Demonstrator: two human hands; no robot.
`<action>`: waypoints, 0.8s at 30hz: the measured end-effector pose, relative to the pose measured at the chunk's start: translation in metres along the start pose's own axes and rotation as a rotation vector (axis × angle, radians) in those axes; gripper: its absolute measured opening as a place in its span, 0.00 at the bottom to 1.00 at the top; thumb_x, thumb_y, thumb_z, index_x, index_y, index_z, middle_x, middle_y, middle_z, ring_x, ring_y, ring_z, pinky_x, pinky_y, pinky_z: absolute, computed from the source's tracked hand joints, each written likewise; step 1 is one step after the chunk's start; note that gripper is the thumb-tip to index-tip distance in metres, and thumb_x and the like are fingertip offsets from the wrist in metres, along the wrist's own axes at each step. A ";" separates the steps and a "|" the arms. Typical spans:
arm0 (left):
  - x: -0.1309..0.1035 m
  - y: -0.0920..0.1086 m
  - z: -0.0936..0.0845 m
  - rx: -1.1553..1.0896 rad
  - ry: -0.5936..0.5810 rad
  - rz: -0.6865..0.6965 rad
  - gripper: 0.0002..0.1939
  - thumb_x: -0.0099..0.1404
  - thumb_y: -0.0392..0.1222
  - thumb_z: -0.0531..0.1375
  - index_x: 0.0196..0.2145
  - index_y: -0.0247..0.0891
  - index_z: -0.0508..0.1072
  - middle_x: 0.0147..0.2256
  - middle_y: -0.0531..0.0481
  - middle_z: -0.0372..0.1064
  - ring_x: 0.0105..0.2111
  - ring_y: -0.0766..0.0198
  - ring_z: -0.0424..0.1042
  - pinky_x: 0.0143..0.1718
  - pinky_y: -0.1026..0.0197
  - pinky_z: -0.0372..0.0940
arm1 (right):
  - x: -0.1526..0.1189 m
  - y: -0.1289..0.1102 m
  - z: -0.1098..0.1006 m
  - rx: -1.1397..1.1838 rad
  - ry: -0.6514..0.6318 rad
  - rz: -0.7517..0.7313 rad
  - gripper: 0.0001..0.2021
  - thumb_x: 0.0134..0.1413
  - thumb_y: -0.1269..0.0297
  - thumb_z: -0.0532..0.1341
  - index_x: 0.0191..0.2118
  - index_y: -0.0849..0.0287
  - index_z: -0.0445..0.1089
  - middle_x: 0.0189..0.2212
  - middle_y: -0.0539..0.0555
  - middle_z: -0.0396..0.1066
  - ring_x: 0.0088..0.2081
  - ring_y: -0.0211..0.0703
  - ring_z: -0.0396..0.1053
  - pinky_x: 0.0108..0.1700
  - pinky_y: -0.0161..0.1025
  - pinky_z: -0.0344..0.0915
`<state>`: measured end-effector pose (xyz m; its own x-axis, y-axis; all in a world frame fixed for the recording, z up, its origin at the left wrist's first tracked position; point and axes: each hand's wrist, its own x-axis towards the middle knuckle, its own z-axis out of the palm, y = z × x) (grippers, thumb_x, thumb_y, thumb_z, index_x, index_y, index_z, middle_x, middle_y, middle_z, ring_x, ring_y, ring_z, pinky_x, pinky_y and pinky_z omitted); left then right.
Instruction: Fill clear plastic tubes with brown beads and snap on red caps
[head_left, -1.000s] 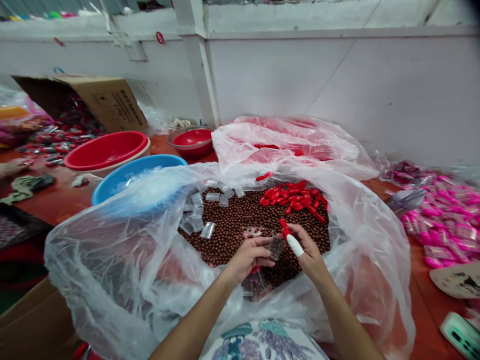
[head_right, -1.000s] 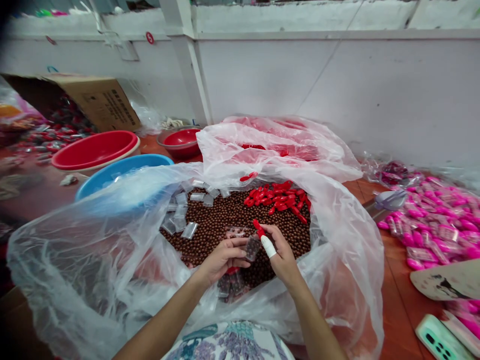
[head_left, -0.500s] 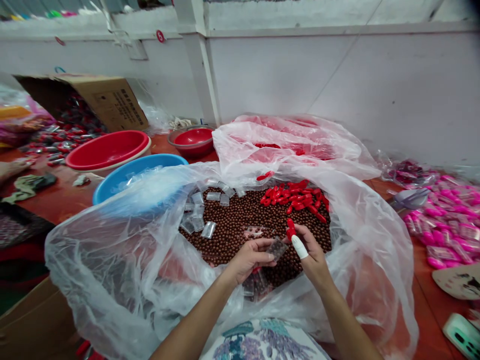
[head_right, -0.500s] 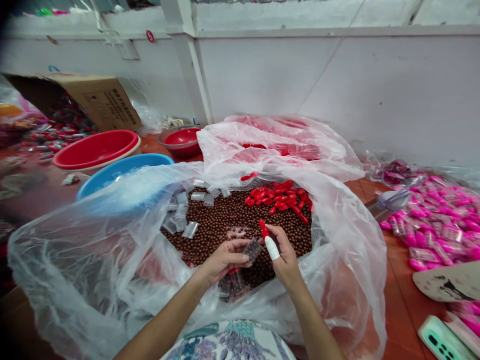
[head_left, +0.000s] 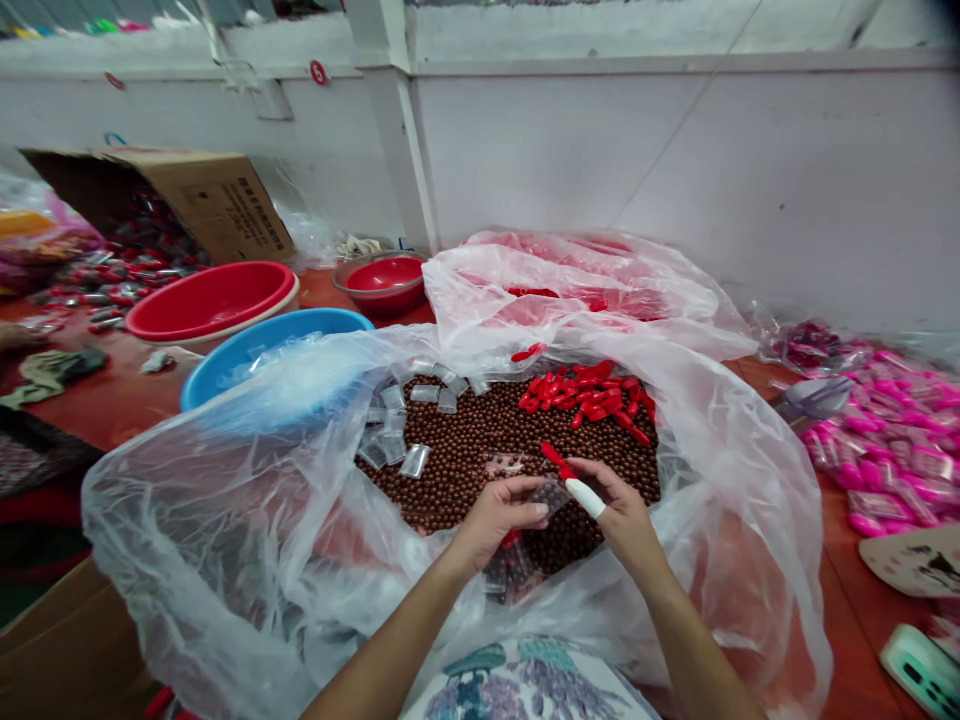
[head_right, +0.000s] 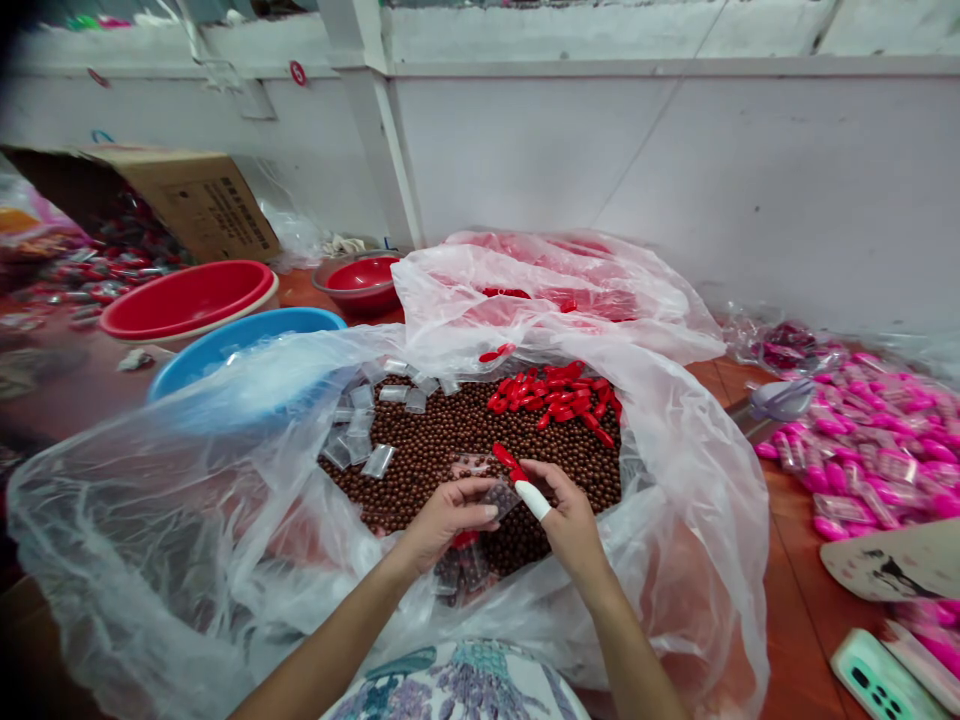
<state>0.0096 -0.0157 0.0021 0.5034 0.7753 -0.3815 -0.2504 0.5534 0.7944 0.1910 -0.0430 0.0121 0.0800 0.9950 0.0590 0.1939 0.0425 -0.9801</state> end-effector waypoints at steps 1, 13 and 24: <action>0.000 -0.001 0.000 0.026 0.007 0.019 0.25 0.45 0.38 0.69 0.43 0.34 0.74 0.40 0.43 0.72 0.35 0.62 0.70 0.38 0.59 0.67 | 0.000 0.000 0.000 -0.014 -0.006 -0.009 0.15 0.49 0.57 0.60 0.44 0.53 0.71 0.41 0.54 0.71 0.44 0.47 0.67 0.48 0.44 0.62; 0.000 -0.007 0.006 0.041 0.034 0.156 0.21 0.46 0.37 0.68 0.41 0.34 0.76 0.36 0.46 0.73 0.33 0.62 0.70 0.37 0.60 0.66 | -0.013 0.004 0.010 -0.149 0.032 -0.233 0.17 0.52 0.63 0.60 0.49 0.47 0.68 0.45 0.52 0.70 0.47 0.47 0.67 0.50 0.45 0.62; -0.014 -0.004 0.017 0.327 0.082 0.415 0.17 0.52 0.36 0.64 0.41 0.39 0.76 0.42 0.49 0.72 0.43 0.57 0.68 0.50 0.59 0.58 | -0.023 -0.001 0.030 -0.030 0.186 -0.114 0.13 0.56 0.64 0.55 0.47 0.50 0.70 0.47 0.53 0.71 0.49 0.46 0.67 0.54 0.50 0.60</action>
<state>0.0178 -0.0335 0.0123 0.3471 0.9374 -0.0293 -0.1370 0.0816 0.9872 0.1595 -0.0630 0.0056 0.2340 0.9503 0.2054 0.2409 0.1480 -0.9592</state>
